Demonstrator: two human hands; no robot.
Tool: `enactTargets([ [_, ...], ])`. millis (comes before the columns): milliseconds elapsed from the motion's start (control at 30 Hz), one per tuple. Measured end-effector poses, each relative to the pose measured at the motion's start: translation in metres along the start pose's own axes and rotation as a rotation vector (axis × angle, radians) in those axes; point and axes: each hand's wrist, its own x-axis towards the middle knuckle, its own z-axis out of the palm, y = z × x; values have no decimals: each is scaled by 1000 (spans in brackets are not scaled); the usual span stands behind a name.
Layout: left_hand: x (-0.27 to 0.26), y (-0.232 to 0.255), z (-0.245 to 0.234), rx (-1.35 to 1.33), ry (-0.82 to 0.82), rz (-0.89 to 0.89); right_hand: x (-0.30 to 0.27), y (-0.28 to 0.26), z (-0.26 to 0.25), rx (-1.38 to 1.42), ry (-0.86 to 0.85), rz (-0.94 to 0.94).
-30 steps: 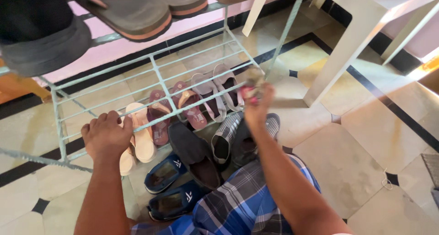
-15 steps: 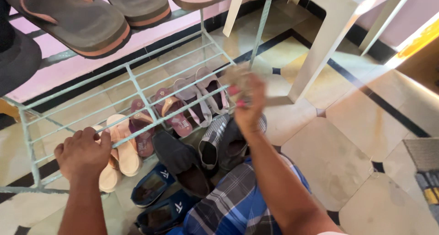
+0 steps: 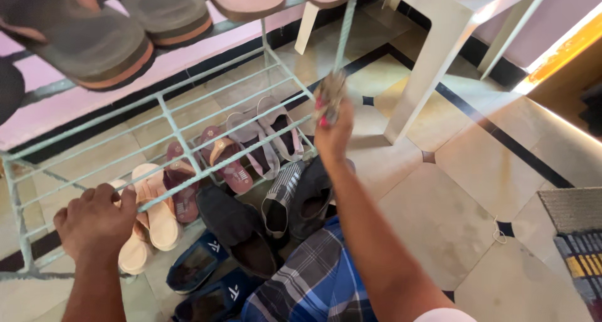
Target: The person sits on the floor and wipes various shoes and sandals with a cloth. They pick up each item from a metal shoe rack or the floor, wipe it down, and place it back on the rack or floor.
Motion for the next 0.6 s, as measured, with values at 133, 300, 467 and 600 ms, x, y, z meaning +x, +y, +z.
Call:
enactTargets([
  [133,-3,3,-1,13,36,37,-31,17,-14,-318,-15,28],
  [300,-11,8,-13,28,89,96,-31,-44,2,-298,-151,-191],
  [467,-24,22,-20,-54,179,223,-81,-111,46,-263,-458,-470],
  [600,-33,26,-20,-54,237,295,-134,-178,86,-261,-702,-537],
])
